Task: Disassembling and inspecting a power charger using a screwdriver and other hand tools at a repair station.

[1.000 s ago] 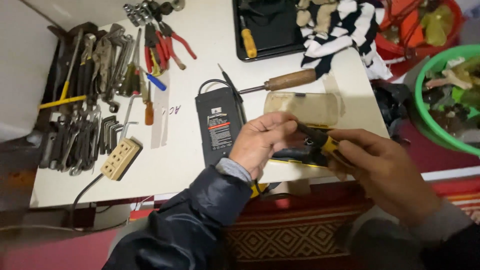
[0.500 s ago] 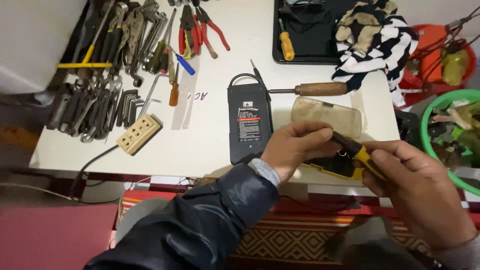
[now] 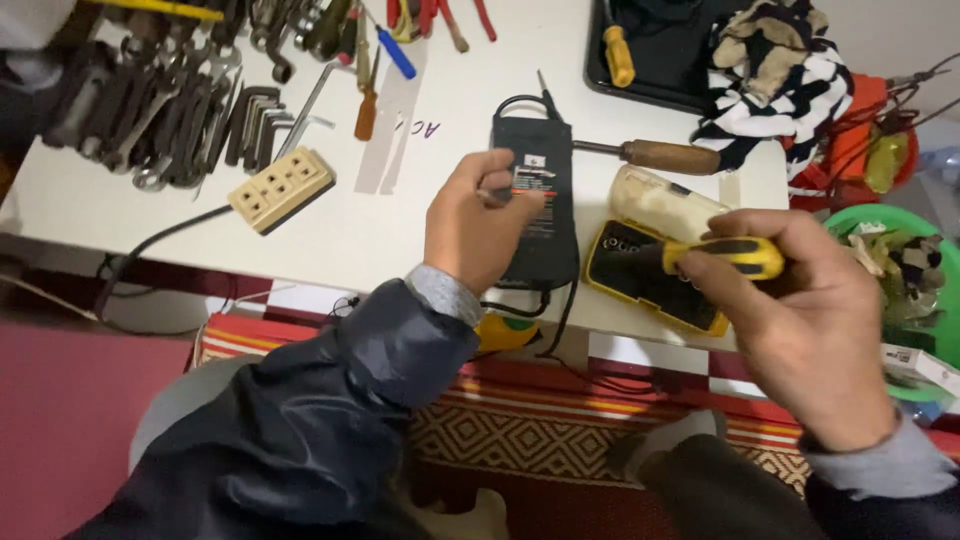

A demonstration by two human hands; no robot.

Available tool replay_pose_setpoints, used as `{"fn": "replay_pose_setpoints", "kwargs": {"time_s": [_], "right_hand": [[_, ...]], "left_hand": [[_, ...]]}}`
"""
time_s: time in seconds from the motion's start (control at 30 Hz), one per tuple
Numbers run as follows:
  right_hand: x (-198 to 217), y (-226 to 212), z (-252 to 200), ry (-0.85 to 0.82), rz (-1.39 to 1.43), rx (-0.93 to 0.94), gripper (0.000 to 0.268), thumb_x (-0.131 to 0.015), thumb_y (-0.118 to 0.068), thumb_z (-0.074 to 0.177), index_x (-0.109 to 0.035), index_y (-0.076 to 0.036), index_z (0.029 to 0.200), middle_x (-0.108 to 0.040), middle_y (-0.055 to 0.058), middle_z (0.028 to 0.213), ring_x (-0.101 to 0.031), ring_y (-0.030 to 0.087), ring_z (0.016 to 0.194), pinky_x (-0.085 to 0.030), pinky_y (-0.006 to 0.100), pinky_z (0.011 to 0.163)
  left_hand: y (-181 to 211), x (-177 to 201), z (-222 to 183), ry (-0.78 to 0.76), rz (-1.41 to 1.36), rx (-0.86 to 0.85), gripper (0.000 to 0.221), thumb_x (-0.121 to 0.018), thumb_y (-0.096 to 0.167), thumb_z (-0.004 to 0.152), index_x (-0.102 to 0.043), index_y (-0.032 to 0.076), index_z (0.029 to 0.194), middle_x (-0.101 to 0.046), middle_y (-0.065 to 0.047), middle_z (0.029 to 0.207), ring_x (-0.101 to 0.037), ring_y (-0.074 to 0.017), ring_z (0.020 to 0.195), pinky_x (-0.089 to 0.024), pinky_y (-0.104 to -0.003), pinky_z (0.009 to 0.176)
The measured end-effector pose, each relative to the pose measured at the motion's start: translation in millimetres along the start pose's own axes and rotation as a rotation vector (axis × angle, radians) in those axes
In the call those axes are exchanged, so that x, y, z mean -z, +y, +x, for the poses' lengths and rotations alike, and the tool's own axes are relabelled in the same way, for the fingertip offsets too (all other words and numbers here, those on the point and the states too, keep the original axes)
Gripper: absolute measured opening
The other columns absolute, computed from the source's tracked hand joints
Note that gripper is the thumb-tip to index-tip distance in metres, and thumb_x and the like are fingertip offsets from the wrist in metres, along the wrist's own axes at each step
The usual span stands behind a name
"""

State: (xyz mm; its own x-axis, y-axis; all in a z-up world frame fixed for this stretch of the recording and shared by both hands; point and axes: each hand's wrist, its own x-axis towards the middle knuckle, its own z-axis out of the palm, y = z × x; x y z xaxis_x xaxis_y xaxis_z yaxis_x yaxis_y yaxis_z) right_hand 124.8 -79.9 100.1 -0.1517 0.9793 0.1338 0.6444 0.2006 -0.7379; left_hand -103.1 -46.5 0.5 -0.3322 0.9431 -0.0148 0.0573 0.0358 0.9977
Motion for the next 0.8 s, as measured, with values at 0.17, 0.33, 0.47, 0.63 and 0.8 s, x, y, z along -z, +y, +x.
{"fn": "replay_pose_setpoints", "kwargs": {"time_s": [0.17, 0.33, 0.47, 0.63, 0.8], "right_hand": [[-34, -16, 1, 0.006, -0.201, 0.286, 0.025, -0.076, -0.002, 0.093, -0.066, 0.008, 0.114, -0.065, 0.013, 0.086, -0.054, 0.017, 0.062, -0.042, 0.027, 0.050], [-54, -25, 4, 0.012, -0.284, 0.395, 0.022, -0.075, 0.000, 0.096, -0.065, 0.009, 0.113, -0.063, 0.015, 0.091, -0.056, 0.020, 0.066, -0.046, 0.030, 0.055], [-64, -31, 8, 0.027, -0.296, 0.449, 0.020, -0.074, 0.002, 0.098, -0.065, 0.011, 0.113, -0.062, 0.017, 0.095, -0.057, 0.022, 0.070, -0.046, 0.031, 0.060], [-71, -25, 13, 0.022, -0.352, 0.469, 0.021, -0.075, 0.000, 0.098, -0.065, 0.010, 0.114, -0.062, 0.017, 0.095, -0.056, 0.023, 0.070, -0.045, 0.033, 0.060], [-74, -28, 15, 0.018, -0.380, 0.455, 0.020, -0.074, -0.001, 0.098, -0.066, 0.010, 0.113, -0.061, 0.017, 0.094, -0.054, 0.024, 0.071, -0.044, 0.034, 0.063]], "left_hand": [[-20, 18, -17, -0.035, 0.180, 0.120, 0.050, -0.074, 0.015, 0.075, -0.064, 0.003, 0.122, -0.071, -0.013, 0.111, -0.074, -0.0196, 0.085, -0.064, -0.029, 0.074], [-44, 15, -24, -0.109, 0.304, 0.184, 0.059, -0.072, 0.021, 0.076, -0.057, 0.006, 0.131, -0.062, -0.012, 0.126, -0.065, -0.0250, 0.113, -0.053, -0.036, 0.096], [-45, 14, -24, -0.137, 0.307, 0.222, 0.062, -0.073, 0.019, 0.077, -0.055, 0.007, 0.135, -0.059, -0.013, 0.130, -0.061, -0.0268, 0.121, -0.049, -0.038, 0.103], [-40, 17, -22, -0.184, 0.301, 0.258, 0.063, -0.072, 0.017, 0.078, -0.053, 0.006, 0.137, -0.059, -0.013, 0.132, -0.061, -0.0253, 0.122, -0.049, -0.038, 0.104], [-38, 18, -22, -0.183, 0.256, 0.282, 0.060, -0.072, 0.014, 0.076, -0.055, 0.007, 0.133, -0.061, -0.010, 0.129, -0.063, -0.0227, 0.119, -0.051, -0.036, 0.102]]}}
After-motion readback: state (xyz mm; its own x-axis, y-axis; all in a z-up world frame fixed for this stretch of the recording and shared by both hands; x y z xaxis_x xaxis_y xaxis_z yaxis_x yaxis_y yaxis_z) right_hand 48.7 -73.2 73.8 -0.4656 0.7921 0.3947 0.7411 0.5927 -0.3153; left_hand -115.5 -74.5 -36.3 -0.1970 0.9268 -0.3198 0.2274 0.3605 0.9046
